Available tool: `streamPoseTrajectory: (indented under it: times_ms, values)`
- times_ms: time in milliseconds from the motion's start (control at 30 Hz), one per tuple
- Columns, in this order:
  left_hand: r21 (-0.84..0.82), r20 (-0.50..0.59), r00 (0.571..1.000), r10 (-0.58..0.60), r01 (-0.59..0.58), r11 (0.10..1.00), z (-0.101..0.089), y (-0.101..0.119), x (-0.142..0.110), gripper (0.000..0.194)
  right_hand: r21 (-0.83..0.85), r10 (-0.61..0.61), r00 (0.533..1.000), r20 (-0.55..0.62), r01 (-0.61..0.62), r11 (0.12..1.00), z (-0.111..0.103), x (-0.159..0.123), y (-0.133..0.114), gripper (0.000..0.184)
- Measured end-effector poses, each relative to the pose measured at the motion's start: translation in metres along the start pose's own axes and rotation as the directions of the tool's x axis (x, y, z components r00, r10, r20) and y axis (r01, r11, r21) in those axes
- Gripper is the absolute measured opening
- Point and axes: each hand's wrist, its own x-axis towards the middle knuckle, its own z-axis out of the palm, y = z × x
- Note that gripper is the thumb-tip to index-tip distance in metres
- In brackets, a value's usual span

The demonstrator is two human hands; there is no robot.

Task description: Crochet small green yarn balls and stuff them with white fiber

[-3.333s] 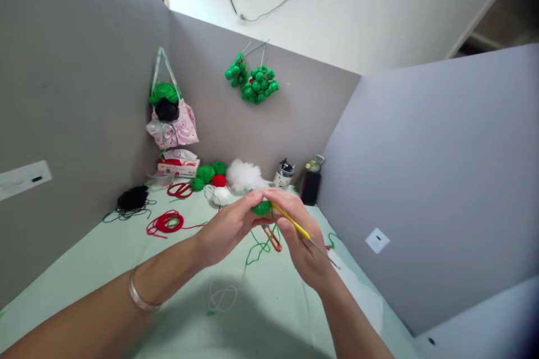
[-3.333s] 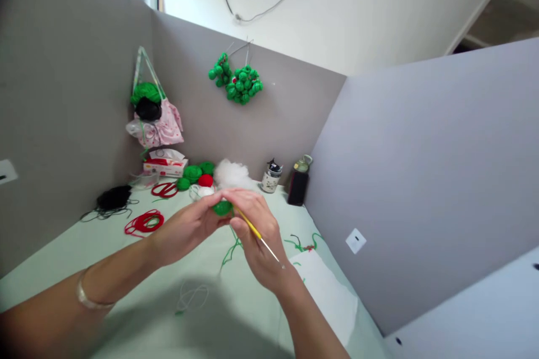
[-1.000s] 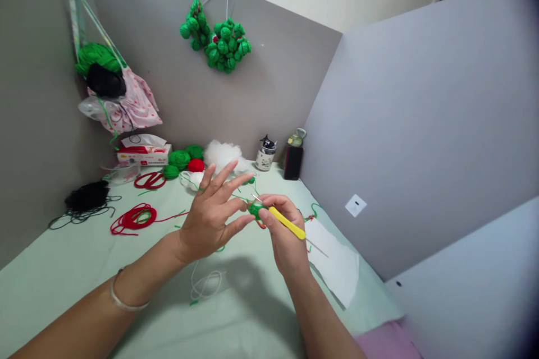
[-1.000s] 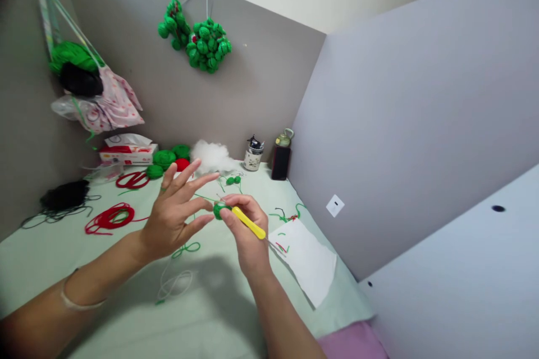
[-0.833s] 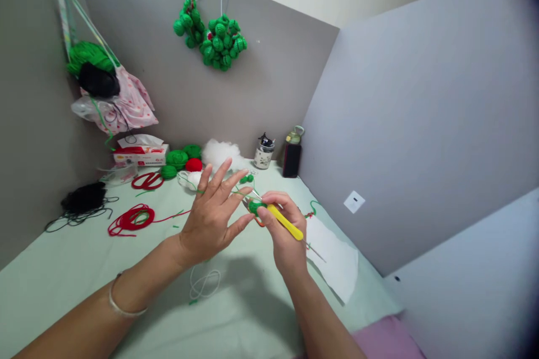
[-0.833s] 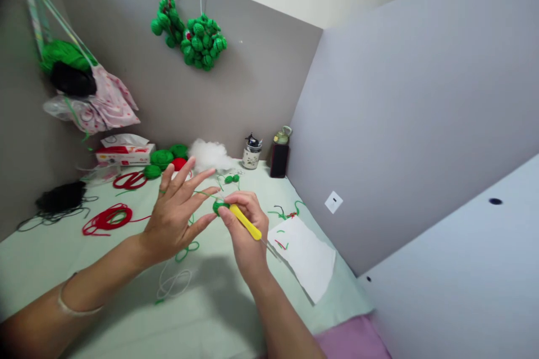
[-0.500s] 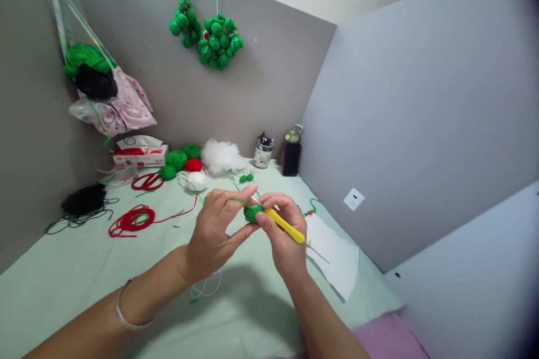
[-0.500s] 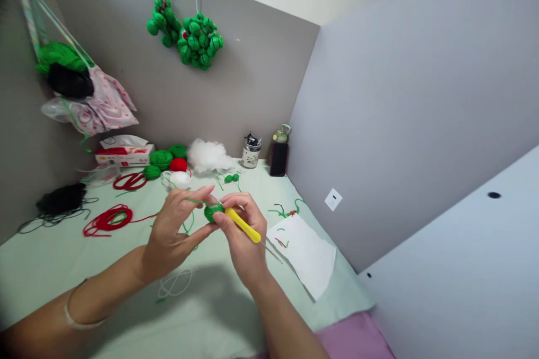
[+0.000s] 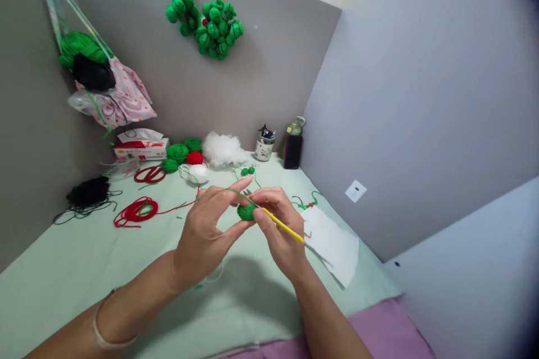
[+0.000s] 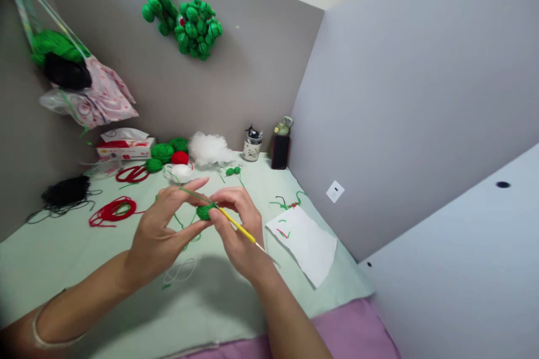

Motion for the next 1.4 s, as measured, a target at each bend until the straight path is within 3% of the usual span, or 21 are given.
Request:
streamPoseTrajectory:
  times_ms: [100, 200, 300, 400, 533, 767, 967, 1100, 1200, 1400]
  values:
    - [-0.094, -0.007, 0.99, -0.143, 0.142, 0.985, -0.004, 0.007, -0.018, 0.037, -0.213, -0.175, 0.984, -0.017, 0.167, 0.963, 0.006, -0.014, -0.007, 0.021]
    - [-0.25, 0.01, 0.93, -0.367, 0.358, 0.9, -0.004, 0.011, -0.035, 0.055, -0.325, -0.254, 0.962, -0.098, 0.211, 0.922, 0.016, -0.033, -0.007, 0.031]
    - [-0.391, 0.07, 0.832, -0.551, 0.531, 0.752, -0.002, 0.01, -0.044, 0.06, -0.334, -0.244, 0.951, -0.189, 0.171, 0.927, 0.025, -0.051, -0.003, 0.039]
    - [-0.493, 0.155, 0.738, -0.656, 0.634, 0.596, -0.002, 0.007, -0.045, 0.063, -0.278, -0.198, 0.951, -0.238, 0.129, 0.952, 0.027, -0.059, 0.001, 0.043]
    - [-0.57, 0.264, 0.672, -0.692, 0.688, 0.45, -0.002, 0.004, -0.044, 0.069, -0.129, -0.076, 0.973, -0.219, 0.048, 0.99, 0.024, -0.056, 0.006, 0.039]
    - [-0.646, 0.344, 0.672, -0.656, 0.676, 0.354, 0.001, 0.004, -0.047, 0.072, -0.02, 0.005, 0.974, -0.227, -0.01, 1.0, 0.027, -0.052, 0.014, 0.032]
    - [-0.648, 0.34, 0.657, -0.673, 0.682, 0.339, 0.003, 0.003, -0.05, 0.07, -0.021, 0.007, 0.966, -0.26, -0.013, 1.0, 0.031, -0.058, 0.016, 0.032]
    - [-0.659, 0.365, 0.666, -0.651, 0.678, 0.324, 0.002, 0.003, -0.051, 0.071, 0.154, 0.1, 0.961, -0.259, -0.061, 0.986, 0.031, -0.056, 0.018, 0.023]
    - [-0.651, 0.373, 0.682, -0.629, 0.676, 0.346, 0.0, 0.003, -0.05, 0.069, 0.292, 0.189, 0.953, -0.238, -0.116, 0.949, 0.029, -0.052, 0.022, 0.009]
    - [-0.586, 0.358, 0.729, -0.583, 0.661, 0.468, -0.003, -0.002, -0.048, 0.055, 0.373, 0.302, 0.94, -0.161, -0.226, 0.9, 0.021, -0.046, 0.022, 0.022]
